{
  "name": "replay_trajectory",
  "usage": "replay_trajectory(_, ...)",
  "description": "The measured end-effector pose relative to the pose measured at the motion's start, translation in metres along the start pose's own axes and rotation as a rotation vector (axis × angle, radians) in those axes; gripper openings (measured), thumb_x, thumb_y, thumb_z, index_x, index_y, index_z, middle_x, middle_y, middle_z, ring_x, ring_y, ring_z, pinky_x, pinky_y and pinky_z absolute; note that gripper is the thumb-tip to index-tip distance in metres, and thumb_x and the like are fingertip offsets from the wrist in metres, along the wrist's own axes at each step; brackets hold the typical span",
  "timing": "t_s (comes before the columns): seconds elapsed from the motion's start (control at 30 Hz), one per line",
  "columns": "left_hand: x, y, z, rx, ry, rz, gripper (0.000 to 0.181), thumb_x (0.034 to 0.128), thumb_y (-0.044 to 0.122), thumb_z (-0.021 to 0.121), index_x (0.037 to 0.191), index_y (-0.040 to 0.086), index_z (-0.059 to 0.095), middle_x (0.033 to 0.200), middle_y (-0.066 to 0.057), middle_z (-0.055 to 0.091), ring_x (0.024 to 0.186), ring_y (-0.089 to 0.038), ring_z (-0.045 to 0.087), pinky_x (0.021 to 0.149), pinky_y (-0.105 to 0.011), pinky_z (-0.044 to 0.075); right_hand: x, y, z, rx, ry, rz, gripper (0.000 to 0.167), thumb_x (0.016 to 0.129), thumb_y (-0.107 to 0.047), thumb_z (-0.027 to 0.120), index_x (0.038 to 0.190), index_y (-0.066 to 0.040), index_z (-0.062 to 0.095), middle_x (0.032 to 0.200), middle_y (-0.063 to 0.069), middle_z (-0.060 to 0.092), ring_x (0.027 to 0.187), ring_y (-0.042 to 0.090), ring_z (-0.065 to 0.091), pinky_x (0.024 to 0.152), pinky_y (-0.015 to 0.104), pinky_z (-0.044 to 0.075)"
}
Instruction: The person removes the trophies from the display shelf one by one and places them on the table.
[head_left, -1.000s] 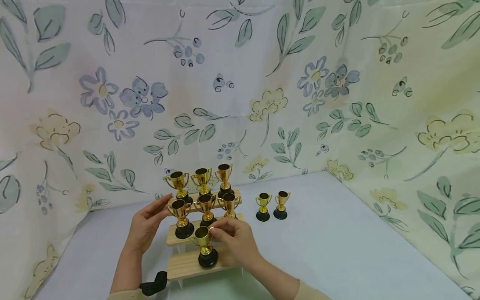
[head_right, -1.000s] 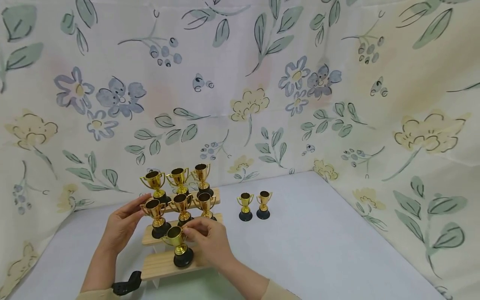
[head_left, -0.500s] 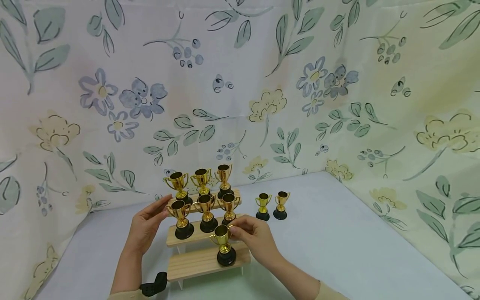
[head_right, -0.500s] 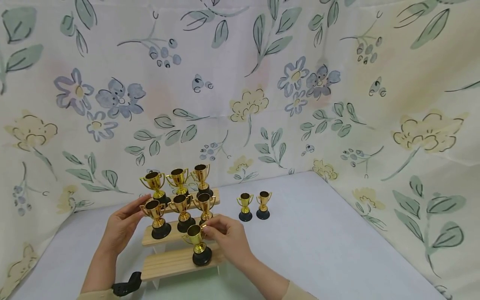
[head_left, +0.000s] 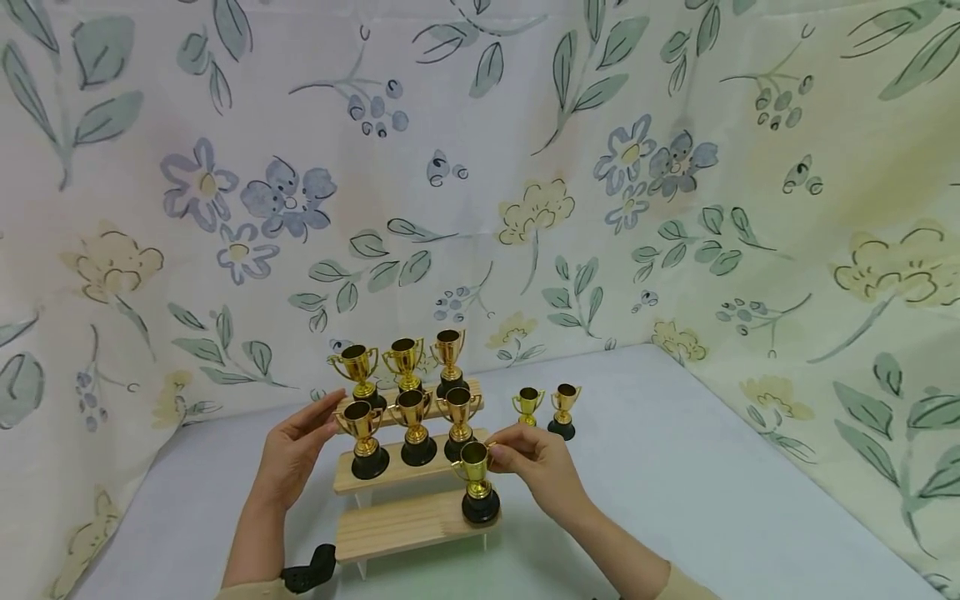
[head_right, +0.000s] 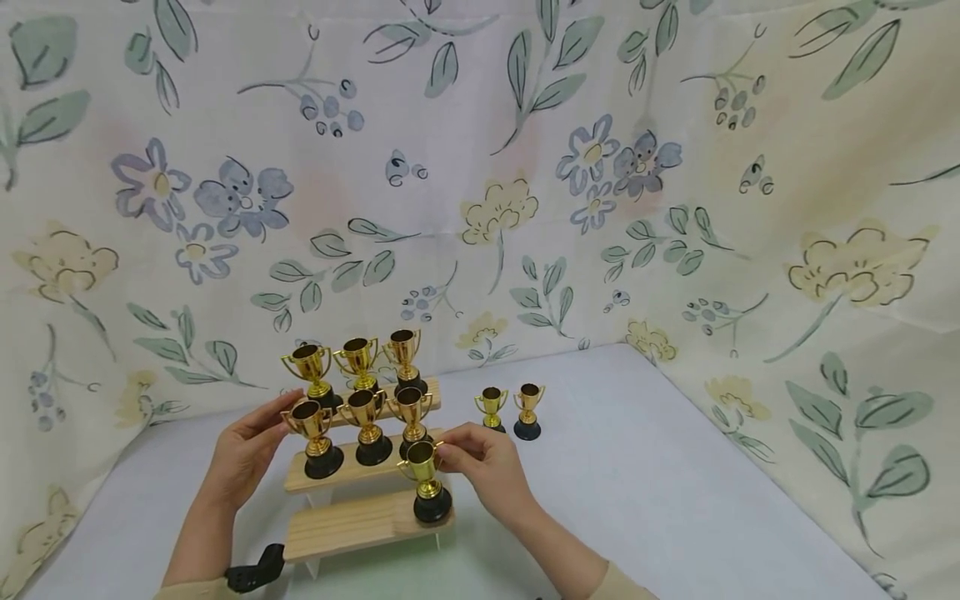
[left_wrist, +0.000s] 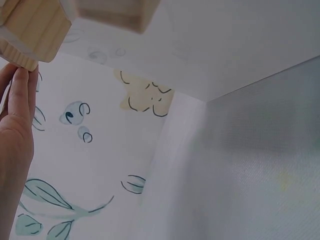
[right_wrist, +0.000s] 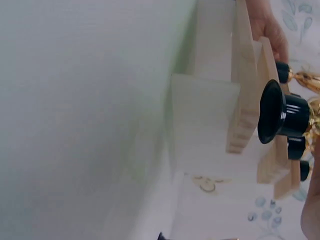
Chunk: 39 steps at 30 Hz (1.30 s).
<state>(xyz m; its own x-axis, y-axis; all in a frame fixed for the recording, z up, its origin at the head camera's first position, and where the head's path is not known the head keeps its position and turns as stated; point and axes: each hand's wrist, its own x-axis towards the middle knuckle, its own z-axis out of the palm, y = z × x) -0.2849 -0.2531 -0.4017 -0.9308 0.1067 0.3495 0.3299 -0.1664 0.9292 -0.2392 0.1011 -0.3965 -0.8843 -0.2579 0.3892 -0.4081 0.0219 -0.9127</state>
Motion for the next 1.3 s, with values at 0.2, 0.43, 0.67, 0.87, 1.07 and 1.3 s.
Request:
replay_trajectory(0.2,0.000,-0.001,0.001,0.009,0.002,-0.001,0.054,0.0958,0.005,0.062,0.145,-0.007,0.042,0.129,0.020,0.065,0.125,0.004,0.057,0.100,-0.007,0.047,-0.002,0.003,-0.017,-0.009,0.028,-0.005,0.025,0.094,-0.016,0.066,0.105,0.006,0.068,0.097,0.018,0.075,0.080,0.003,0.073,0.075,0.029,0.064)
replay_trajectory(0.43,0.001,0.001,0.002,0.004,0.004,0.001,0.055,0.0956,0.006,0.062,0.145,-0.007,0.042,0.128,0.020,0.065,0.124,0.004,0.058,0.099,-0.006,0.047,-0.002,0.004,-0.036,-0.015,0.074,0.009,0.027,0.094,-0.013,0.066,0.105,0.011,0.065,0.088,-0.017,0.073,0.080,0.003,0.073,0.075,0.026,0.063)
replay_trajectory(0.67,0.001,0.001,0.001,-0.003,-0.008,0.011,0.051,0.0973,0.000,0.057,0.145,-0.008,0.040,0.129,0.019,0.065,0.125,0.003,0.058,0.100,-0.008,0.047,-0.004,0.007,-0.057,0.002,0.109,0.040,0.030,0.094,-0.012,0.066,0.108,0.014,0.063,0.089,-0.017,0.074,0.083,0.003,0.073,0.076,0.025,0.063)
replay_trajectory(0.87,0.001,0.000,0.001,0.001,-0.016,0.020,0.050,0.0985,-0.004,0.052,0.146,-0.010,0.038,0.128,0.020,0.065,0.124,0.005,0.058,0.098,-0.007,0.048,-0.005,0.015,-0.077,-0.009,0.136,0.040,0.031,0.094,-0.011,0.065,0.109,0.016,0.061,0.093,-0.016,0.074,0.085,0.004,0.074,0.077,0.025,0.063)
replay_trajectory(1.07,-0.001,0.000,0.002,-0.005,-0.013,0.026,0.049,0.0981,-0.004,0.053,0.145,-0.010,0.039,0.128,0.019,0.065,0.123,0.003,0.059,0.097,-0.007,0.049,-0.007,0.024,-0.102,-0.054,0.181,0.060,0.032,0.095,-0.013,0.064,0.109,0.015,0.062,0.092,-0.016,0.075,0.084,0.004,0.074,0.077,0.024,0.062)
replay_trajectory(1.3,-0.001,0.001,0.002,-0.009,-0.006,0.013,0.053,0.0962,0.000,0.059,0.145,-0.009,0.040,0.128,0.018,0.066,0.123,0.003,0.059,0.099,-0.008,0.048,-0.004,0.032,-0.131,-0.047,0.281,0.053,0.032,0.095,-0.012,0.064,0.109,0.017,0.061,0.090,-0.015,0.075,0.082,0.003,0.074,0.076,0.023,0.062)
